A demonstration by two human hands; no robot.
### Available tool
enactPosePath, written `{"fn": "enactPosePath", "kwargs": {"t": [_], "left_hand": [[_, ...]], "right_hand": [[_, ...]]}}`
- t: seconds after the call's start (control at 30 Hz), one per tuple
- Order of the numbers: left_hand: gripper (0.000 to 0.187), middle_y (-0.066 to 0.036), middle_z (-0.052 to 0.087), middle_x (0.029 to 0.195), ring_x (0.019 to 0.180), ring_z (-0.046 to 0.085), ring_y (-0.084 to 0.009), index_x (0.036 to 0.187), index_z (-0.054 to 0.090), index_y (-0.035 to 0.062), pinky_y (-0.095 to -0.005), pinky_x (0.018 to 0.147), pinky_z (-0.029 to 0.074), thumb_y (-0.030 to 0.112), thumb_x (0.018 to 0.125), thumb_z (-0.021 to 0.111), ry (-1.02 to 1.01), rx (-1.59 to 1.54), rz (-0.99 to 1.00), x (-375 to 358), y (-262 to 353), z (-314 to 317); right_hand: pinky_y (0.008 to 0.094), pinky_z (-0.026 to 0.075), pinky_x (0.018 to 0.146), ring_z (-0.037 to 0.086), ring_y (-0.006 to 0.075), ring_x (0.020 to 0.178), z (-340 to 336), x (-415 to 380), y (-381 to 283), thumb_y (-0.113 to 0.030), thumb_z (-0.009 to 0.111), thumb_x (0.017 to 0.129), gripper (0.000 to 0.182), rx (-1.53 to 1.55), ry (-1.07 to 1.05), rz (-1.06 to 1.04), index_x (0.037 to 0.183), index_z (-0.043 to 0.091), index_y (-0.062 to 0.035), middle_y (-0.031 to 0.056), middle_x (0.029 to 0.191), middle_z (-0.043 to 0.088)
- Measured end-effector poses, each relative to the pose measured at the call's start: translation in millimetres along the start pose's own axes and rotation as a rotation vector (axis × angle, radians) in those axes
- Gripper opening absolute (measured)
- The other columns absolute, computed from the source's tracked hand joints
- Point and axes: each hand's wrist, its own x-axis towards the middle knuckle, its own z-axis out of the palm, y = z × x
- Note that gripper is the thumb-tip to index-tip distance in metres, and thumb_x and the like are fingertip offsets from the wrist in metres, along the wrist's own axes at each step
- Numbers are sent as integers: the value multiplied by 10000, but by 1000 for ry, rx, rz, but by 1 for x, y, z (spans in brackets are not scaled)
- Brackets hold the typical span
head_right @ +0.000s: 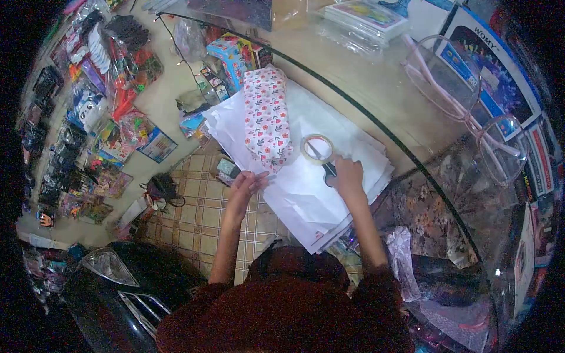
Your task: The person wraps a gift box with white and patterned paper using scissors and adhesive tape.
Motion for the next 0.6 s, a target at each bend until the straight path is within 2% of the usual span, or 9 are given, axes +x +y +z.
{"fn": "enactPosePath", "kwargs": {"t": [0.13, 0.17, 0.27, 0.3, 0.4, 0.5, 0.6], "left_hand": [[149, -213, 639, 1107, 976, 655, -242, 944, 482, 105, -339, 892, 468, 237, 948, 551, -27, -79, -47, 1, 2, 3], [149, -215, 637, 1113, 979, 654, -241, 942, 479, 107, -337, 889, 468, 240, 950, 547, -27, -75, -48, 2, 1, 3], [150, -218, 632, 1128, 983, 652, -235, 936, 471, 115, -329, 880, 469, 249, 956, 535, -24, -59, -53, 3, -3, 3], [150, -219, 630, 1132, 982, 652, -231, 934, 469, 116, -326, 878, 469, 251, 958, 532, -21, -52, -56, 2, -2, 4], [147, -218, 628, 1139, 974, 652, -222, 930, 466, 120, -319, 875, 468, 253, 961, 522, -12, -48, -61, 2, 0, 6], [143, -217, 628, 1141, 968, 651, -215, 929, 465, 124, -315, 874, 467, 255, 964, 513, -9, -54, -59, 2, 1, 4], [144, -218, 625, 1145, 966, 648, -210, 932, 462, 126, -316, 872, 468, 258, 966, 508, -19, -49, -67, 3, 1, 4]], "right_hand": [[430, 465, 752, 607, 334, 835, -25, -17, 10, -181, 780, 567, 344, -18, 18, 51, 843, 639, -33, 142, 753, 625], [427, 475, 730, 615, 334, 812, -26, -23, 14, -188, 766, 588, 321, -30, 58, 60, 831, 640, -20, 150, 726, 624], [438, 482, 697, 619, 354, 778, -45, -36, 14, -194, 739, 623, 312, 0, -82, 172, 831, 627, 9, 181, 753, 626], [406, 489, 658, 613, 328, 690, -45, -43, 17, -187, 716, 678, 313, -7, -9, 112, 895, 626, 20, 186, 711, 604], [341, 480, 658, 597, 224, 710, -46, -55, 15, -171, 703, 722, 350, 300, 86, 259, 1009, 603, 3, 111, 737, 601], [315, 470, 735, 574, 169, 835, -38, -64, 12, -170, 683, 825, 371, 739, 50, 78, 1128, 531, -20, 54, 877, 575], [266, 427, 803, 505, 94, 915, -7, -70, 5, -168, 638, 883, 365, 1335, -335, -153, 1183, 483, -30, 10, 974, 530]]}}
